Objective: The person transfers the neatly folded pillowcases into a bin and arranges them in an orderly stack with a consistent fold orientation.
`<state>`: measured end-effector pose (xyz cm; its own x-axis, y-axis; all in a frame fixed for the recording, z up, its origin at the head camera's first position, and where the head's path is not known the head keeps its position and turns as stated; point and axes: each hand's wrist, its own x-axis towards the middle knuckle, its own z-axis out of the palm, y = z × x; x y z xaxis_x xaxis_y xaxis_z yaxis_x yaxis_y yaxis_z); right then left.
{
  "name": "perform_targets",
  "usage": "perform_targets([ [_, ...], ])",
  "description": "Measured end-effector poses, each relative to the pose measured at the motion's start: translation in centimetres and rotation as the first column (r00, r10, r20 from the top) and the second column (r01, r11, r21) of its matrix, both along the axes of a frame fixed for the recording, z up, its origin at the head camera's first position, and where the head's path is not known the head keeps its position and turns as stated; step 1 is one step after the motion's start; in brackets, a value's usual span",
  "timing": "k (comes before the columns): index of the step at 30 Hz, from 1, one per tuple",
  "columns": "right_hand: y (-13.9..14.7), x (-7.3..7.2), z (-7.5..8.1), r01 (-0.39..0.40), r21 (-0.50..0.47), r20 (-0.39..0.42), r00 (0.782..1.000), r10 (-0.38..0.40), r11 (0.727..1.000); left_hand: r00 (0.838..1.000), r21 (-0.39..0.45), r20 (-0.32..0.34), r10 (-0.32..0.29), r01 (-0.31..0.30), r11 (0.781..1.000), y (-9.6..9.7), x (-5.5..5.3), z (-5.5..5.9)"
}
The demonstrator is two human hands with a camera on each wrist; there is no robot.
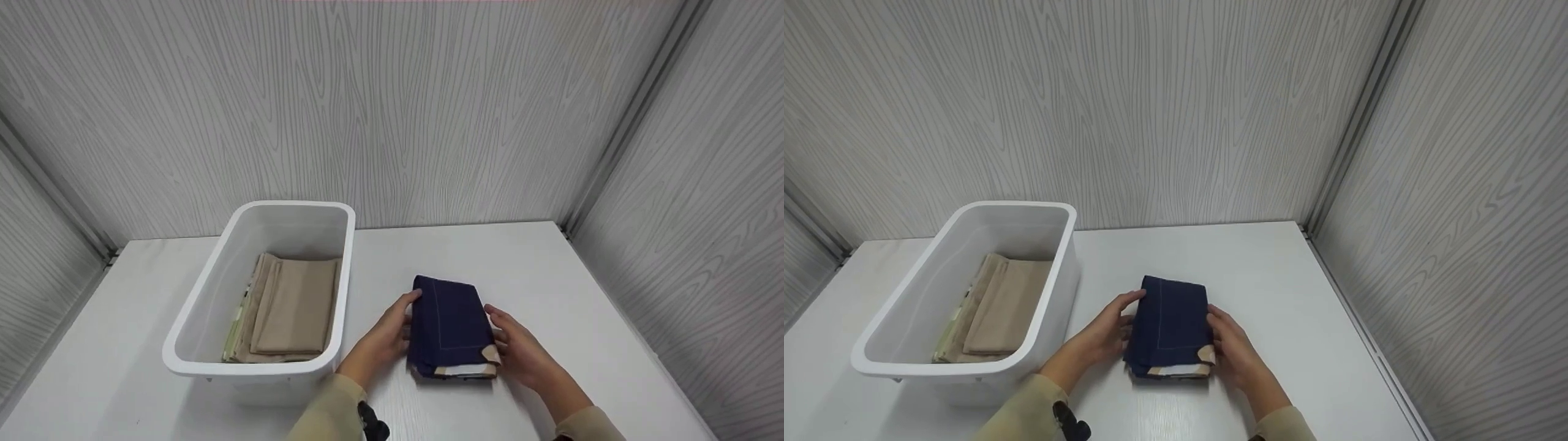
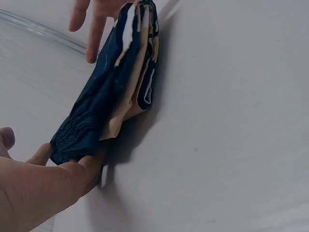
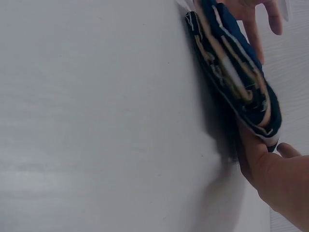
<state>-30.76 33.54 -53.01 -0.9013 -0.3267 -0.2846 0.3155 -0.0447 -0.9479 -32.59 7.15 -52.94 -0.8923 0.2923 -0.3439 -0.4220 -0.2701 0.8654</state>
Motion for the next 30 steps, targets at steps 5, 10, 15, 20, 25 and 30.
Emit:
perform_targets([
  [5,0.4,-0.3,-0.2,0.012,0.003,0.001,1.000,-0.012,1.000,1.000,0.010,0.008,0.008,-0.008,1.000,0.1,0.0,0.1],
  [10,1.0,-0.3,-0.4,-0.053,0.035,-0.016,0.998,0.053,0.998,1.000,0.001,0.030,0.000,0.000,1.000,0.1,0.1,0.0],
  [15,1.3,-0.4,-0.1,-0.063,0.105,-0.045,0.997,0.068,0.992,1.000,-0.004,0.021,-0.004,0.004,1.000,-0.1,0.3,0.4],
  [20,1.2,-0.5,0.1,-0.063,0.145,-0.055,0.996,0.072,0.987,0.999,-0.017,-0.006,-0.036,0.035,0.999,-0.2,0.4,0.8],
  [25,1.1,-0.8,-0.1,-0.048,0.136,-0.044,0.998,0.055,0.990,0.998,-0.061,0.006,-0.055,0.055,0.997,0.0,0.2,0.9],
  [30,1.1,-1.1,-0.1,-0.051,0.161,-0.033,0.998,0.057,0.986,0.998,-0.102,0.021,-0.056,0.058,0.993,0.1,0.3,1.0],
])
